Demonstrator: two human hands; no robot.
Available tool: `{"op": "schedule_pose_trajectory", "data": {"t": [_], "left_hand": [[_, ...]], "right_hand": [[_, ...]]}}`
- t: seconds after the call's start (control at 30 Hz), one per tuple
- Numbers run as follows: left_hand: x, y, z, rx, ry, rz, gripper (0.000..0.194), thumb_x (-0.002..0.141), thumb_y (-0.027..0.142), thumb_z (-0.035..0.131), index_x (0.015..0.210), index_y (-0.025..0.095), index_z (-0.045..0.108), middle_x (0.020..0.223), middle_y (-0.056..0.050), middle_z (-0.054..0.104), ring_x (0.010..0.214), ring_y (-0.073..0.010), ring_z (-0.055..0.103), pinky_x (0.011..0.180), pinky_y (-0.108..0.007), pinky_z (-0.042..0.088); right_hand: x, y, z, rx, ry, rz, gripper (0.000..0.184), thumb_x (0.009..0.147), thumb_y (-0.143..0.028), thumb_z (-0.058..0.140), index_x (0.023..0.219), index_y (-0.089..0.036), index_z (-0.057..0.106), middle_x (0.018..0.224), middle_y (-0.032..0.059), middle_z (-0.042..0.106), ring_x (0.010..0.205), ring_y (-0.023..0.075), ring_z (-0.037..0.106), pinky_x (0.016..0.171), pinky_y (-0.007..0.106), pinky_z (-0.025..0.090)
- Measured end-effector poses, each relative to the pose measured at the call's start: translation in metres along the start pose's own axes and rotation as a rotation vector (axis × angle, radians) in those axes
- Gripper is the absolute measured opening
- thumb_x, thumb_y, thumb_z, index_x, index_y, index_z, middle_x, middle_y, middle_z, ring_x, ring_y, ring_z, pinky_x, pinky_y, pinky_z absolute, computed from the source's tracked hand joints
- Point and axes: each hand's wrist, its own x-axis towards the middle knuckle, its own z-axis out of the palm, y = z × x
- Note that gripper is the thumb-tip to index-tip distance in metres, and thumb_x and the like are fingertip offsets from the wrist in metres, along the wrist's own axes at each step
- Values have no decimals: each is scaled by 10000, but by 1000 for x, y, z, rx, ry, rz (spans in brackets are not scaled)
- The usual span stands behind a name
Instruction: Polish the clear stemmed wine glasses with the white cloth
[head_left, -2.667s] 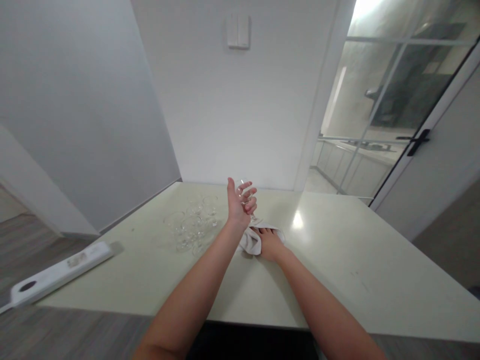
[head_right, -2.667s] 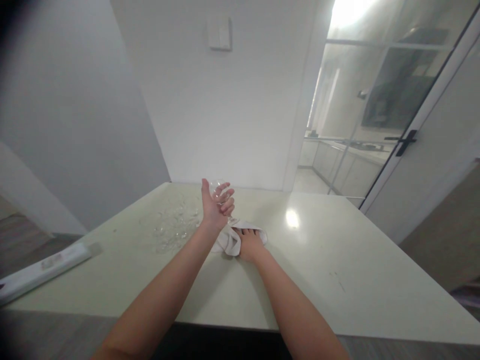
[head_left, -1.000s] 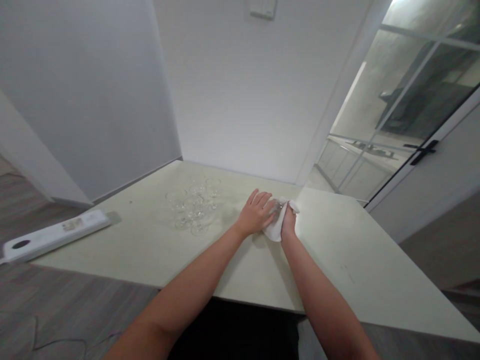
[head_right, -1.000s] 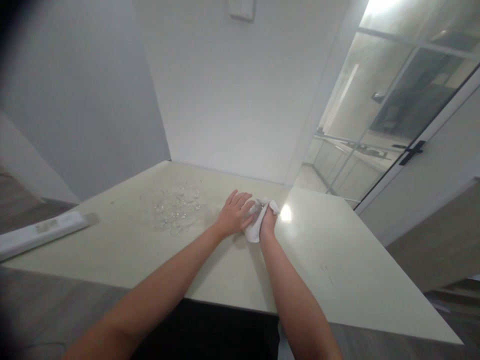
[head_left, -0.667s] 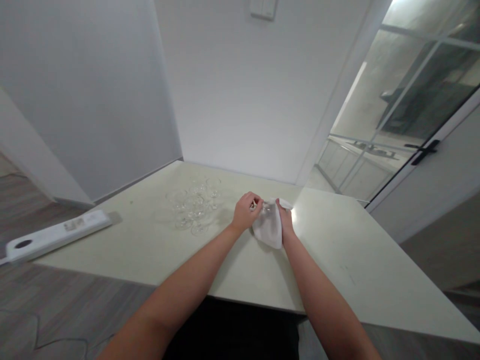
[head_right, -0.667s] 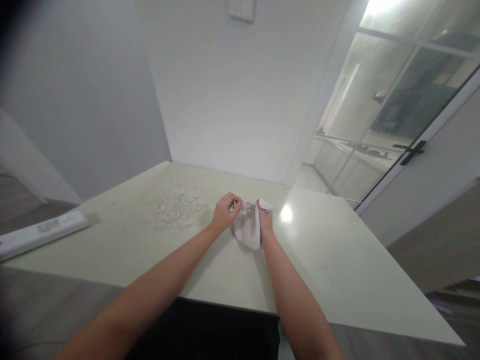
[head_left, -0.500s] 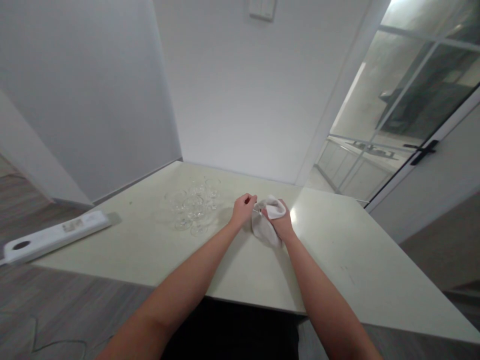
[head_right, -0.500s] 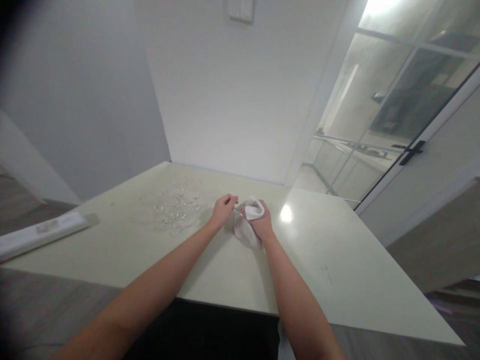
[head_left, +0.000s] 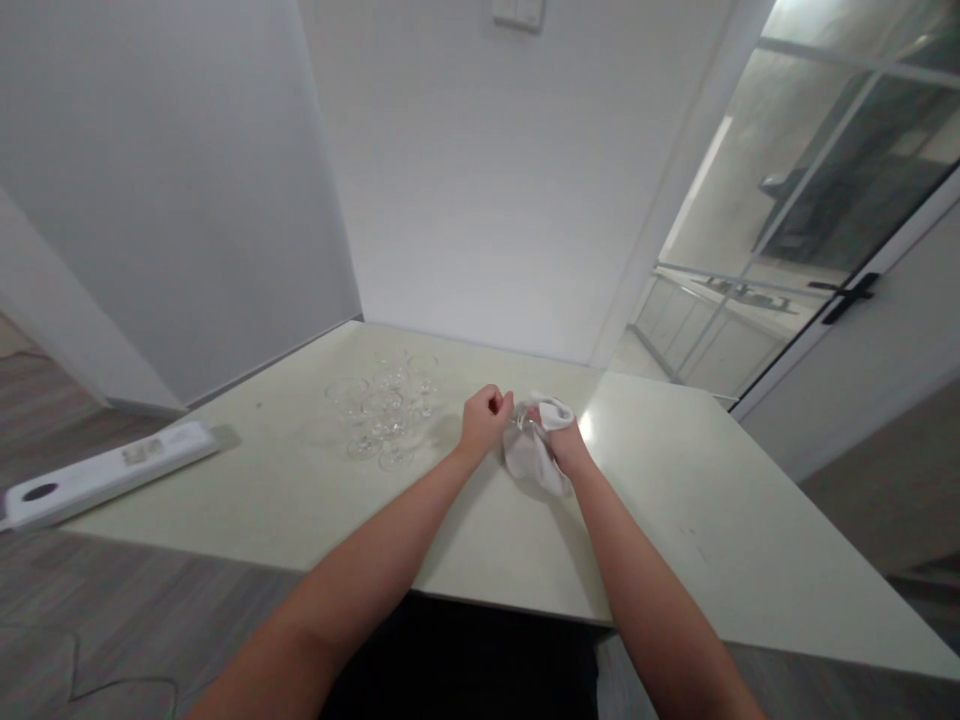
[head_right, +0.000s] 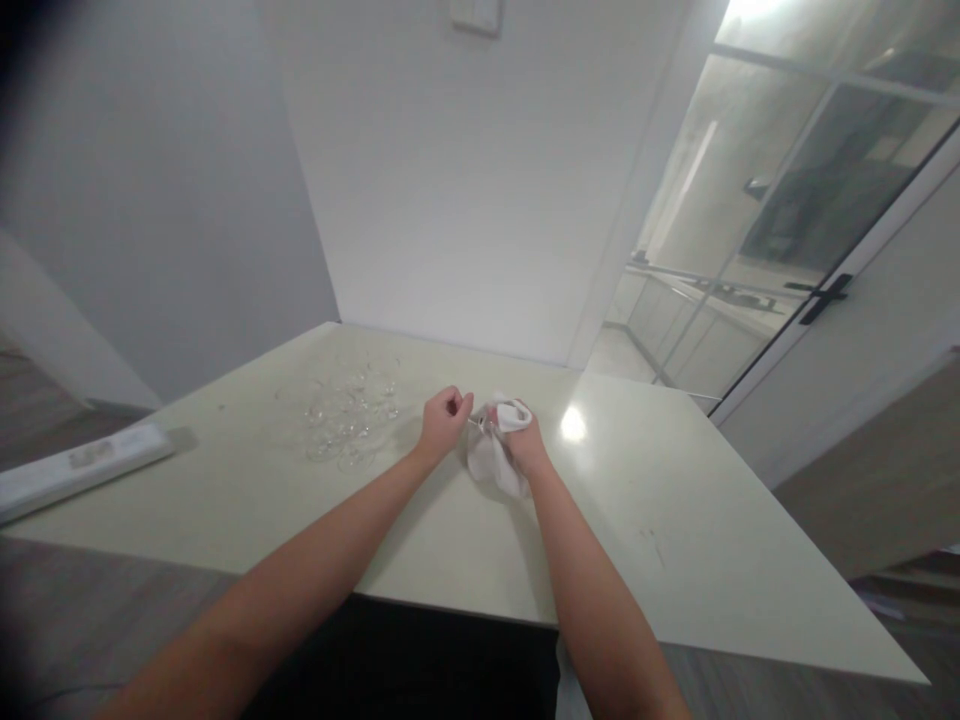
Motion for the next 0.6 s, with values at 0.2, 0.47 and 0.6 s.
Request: {"op": "schedule_pose_trajectory", "data": {"t": [0.2, 0.47, 0.6], "left_hand": [[-5, 5, -1, -14, -130, 176, 240, 833, 394, 537, 703, 196, 497, 699, 1, 512, 669, -125, 476, 656, -250, 391], [0, -9, 17, -450, -94, -601, 385, 867, 546, 425, 861, 173, 520, 686, 2, 549, 465, -82, 463, 426, -206, 324], [1, -15, 15, -374, -58, -540, 295, 832, 462, 509, 751, 178, 507, 518, 70, 398, 385, -60, 316, 397, -202, 249]], "right_hand": [[12, 10, -13, -27, -51, 187, 382, 722, -549, 645, 716, -167, 650, 710, 18, 653, 666, 157, 557, 677, 285, 443], [3, -2, -7, -244, 36, -399, 431, 615, -326, 784, 1006, -196, 654, 971, 49, 632, 888, 200, 572, 847, 330, 437], [1, -1, -7, -221, -68, -347, 549, 554, -309, 818, 1059, -196, 637, 973, 40, 638, 858, 190, 569, 821, 313, 449]]}}
